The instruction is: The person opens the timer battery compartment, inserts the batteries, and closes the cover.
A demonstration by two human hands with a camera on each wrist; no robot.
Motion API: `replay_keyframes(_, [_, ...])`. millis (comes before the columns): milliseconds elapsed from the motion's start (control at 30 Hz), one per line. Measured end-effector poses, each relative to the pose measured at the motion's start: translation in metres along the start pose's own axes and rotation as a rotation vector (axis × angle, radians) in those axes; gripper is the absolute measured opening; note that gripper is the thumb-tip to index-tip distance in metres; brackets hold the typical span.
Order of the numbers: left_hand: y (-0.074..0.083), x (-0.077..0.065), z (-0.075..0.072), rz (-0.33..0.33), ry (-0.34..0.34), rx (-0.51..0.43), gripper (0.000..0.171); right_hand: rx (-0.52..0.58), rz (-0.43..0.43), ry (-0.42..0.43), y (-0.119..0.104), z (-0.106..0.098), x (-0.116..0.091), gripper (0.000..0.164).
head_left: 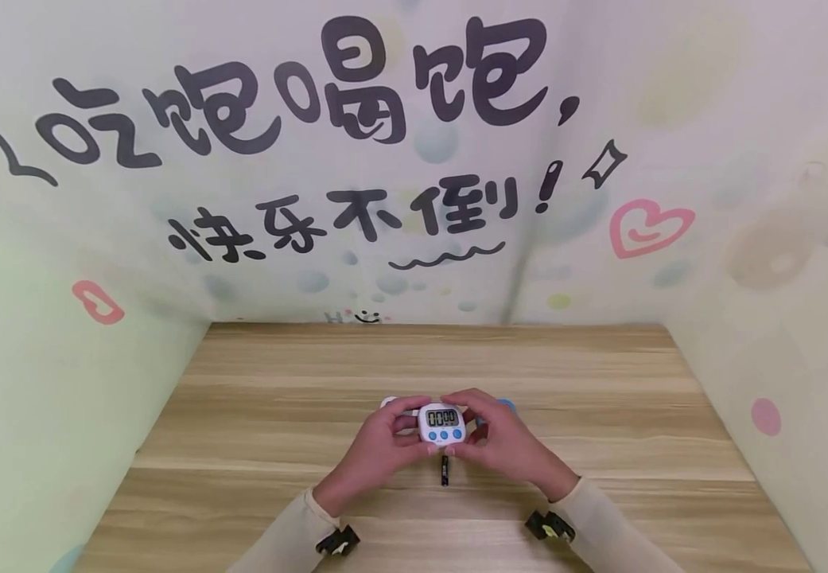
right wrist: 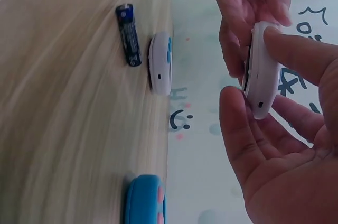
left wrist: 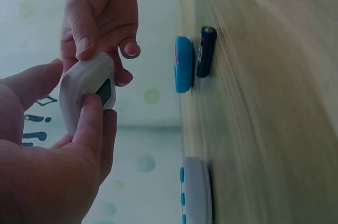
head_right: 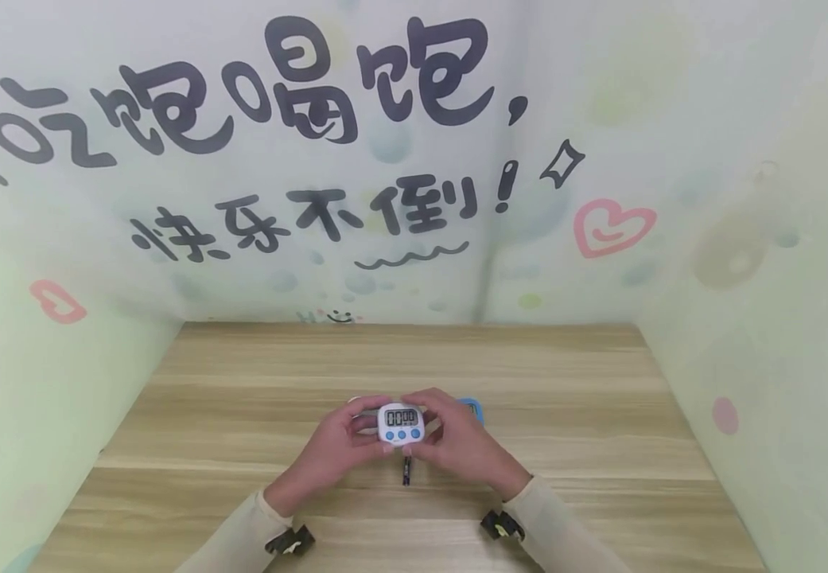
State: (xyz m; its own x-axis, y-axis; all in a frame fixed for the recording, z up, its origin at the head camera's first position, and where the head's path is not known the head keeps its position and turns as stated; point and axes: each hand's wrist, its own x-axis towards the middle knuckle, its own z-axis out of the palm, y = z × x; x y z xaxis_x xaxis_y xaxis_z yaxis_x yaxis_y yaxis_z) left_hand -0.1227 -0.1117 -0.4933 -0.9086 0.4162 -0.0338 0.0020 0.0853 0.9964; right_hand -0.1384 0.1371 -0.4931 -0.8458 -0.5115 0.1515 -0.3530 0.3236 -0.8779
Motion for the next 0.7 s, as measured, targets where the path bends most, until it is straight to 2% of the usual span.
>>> replay_keyframes(367, [0.004, 0.024, 0.004, 0.097, -0.03, 0.448, 0.071, -0.228, -0.028, -0.01, 0.013, -0.009, 0.011, 0.065])
replay_keyframes(500, [0.003, 0.035, 0.006, 0.112, -0.039, 0.605, 0.069, -0.322, -0.016, -0.001, 0.019, -0.01, 0.016, 0.066])
replay_keyframes(700, [-0.004, 0.051, 0.005, 0.105, -0.031, 0.846, 0.068, -0.399, 0.012, -0.018, 0.032, -0.009, 0.024, 0.068])
